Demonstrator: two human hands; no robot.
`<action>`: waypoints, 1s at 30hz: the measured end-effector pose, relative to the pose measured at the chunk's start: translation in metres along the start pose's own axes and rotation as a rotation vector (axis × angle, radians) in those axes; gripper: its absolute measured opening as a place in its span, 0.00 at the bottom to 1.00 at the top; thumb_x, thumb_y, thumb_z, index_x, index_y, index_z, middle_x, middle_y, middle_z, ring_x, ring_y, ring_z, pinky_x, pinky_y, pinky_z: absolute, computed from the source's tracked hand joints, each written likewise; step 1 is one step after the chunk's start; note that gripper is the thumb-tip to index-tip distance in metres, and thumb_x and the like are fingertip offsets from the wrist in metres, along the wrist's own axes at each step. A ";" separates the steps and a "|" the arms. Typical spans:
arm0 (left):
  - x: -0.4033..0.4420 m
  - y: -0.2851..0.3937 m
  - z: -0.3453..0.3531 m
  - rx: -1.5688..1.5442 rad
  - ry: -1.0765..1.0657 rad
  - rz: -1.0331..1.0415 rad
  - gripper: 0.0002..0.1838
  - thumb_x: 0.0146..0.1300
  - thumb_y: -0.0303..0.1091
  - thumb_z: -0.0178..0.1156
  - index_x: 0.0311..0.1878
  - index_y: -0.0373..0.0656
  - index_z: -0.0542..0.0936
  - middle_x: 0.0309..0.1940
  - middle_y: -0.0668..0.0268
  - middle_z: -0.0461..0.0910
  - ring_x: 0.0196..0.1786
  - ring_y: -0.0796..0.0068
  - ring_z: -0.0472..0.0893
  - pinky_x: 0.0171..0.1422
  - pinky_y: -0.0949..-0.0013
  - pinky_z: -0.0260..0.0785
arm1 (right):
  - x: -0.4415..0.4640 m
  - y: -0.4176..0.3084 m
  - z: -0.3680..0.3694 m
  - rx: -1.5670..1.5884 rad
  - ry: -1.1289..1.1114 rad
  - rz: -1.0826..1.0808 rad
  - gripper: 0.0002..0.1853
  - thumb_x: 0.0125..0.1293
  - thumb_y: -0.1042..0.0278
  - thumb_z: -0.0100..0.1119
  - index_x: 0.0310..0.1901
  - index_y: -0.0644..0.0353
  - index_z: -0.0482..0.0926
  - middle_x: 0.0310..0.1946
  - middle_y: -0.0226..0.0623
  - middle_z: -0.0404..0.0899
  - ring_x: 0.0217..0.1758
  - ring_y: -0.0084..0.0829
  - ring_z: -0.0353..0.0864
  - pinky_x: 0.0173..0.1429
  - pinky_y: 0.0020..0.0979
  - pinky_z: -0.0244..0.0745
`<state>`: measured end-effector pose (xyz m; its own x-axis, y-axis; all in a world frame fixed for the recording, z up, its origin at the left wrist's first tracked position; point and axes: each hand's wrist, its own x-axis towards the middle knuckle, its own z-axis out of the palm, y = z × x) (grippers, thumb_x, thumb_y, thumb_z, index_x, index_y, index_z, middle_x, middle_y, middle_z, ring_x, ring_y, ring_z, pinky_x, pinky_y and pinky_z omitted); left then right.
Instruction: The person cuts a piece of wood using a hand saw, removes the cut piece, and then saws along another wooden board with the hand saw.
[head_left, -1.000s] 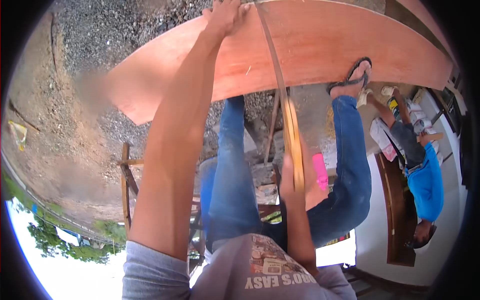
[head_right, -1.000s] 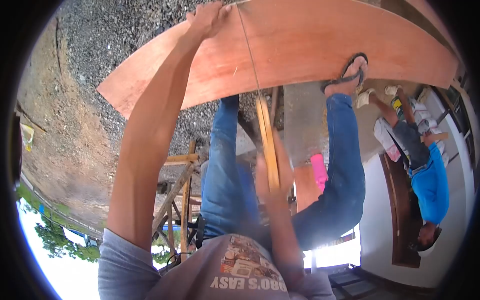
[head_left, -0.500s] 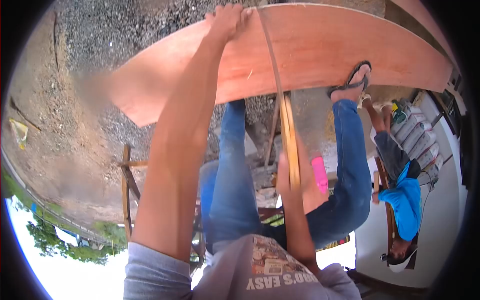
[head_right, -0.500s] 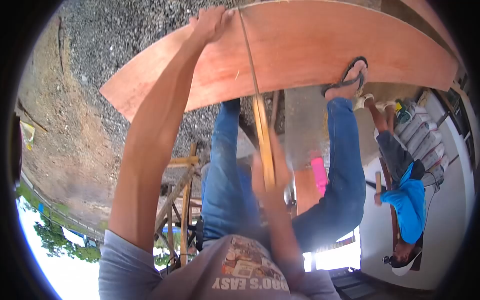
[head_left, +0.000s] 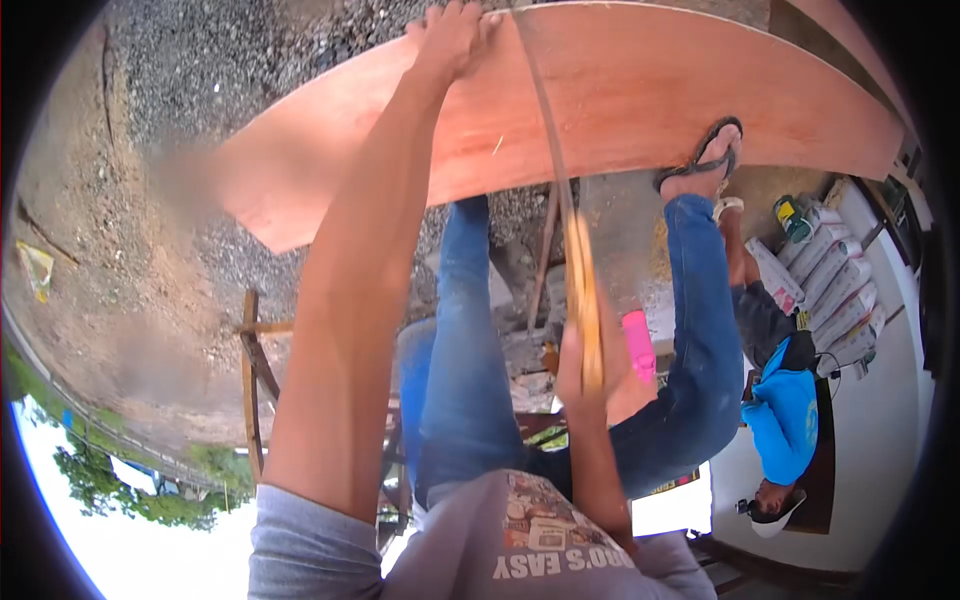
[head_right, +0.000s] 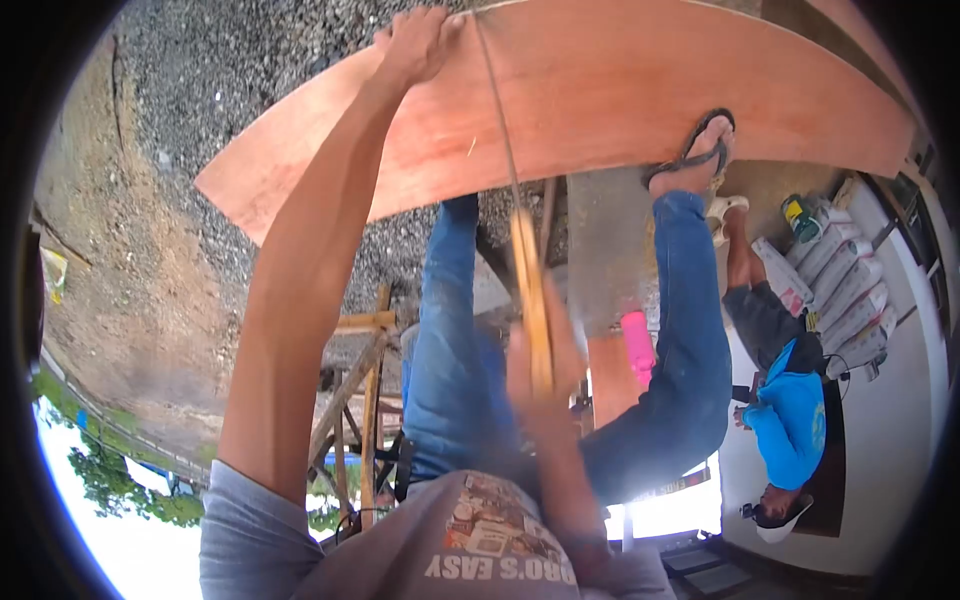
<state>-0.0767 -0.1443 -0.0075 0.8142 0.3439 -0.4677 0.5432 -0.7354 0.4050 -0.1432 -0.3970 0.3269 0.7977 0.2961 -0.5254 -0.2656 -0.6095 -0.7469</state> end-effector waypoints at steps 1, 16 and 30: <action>0.001 0.002 -0.002 -0.023 -0.024 -0.013 0.19 0.76 0.51 0.47 0.50 0.47 0.77 0.53 0.54 0.77 0.61 0.45 0.72 0.60 0.31 0.57 | 0.000 -0.002 -0.004 -0.064 -0.004 -0.032 0.28 0.70 0.73 0.56 0.69 0.76 0.69 0.58 0.56 0.81 0.52 0.41 0.87 0.56 0.33 0.81; 0.001 -0.015 0.020 -0.028 -0.030 0.015 0.24 0.77 0.61 0.43 0.55 0.53 0.78 0.56 0.60 0.78 0.62 0.48 0.71 0.62 0.35 0.53 | -0.020 -0.011 -0.018 -0.062 -0.022 0.119 0.29 0.69 0.76 0.54 0.69 0.81 0.66 0.62 0.60 0.78 0.65 0.44 0.80 0.69 0.38 0.73; 0.001 -0.005 0.009 -0.054 0.042 0.009 0.20 0.76 0.54 0.47 0.50 0.47 0.77 0.55 0.53 0.75 0.60 0.45 0.71 0.62 0.34 0.59 | -0.018 -0.008 -0.012 -0.049 0.009 0.084 0.28 0.69 0.75 0.56 0.69 0.76 0.69 0.62 0.57 0.79 0.61 0.39 0.83 0.63 0.36 0.77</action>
<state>-0.0800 -0.1455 -0.0170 0.8266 0.3621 -0.4308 0.5449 -0.7065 0.4516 -0.1495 -0.4061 0.3472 0.7787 0.2356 -0.5814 -0.3055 -0.6671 -0.6794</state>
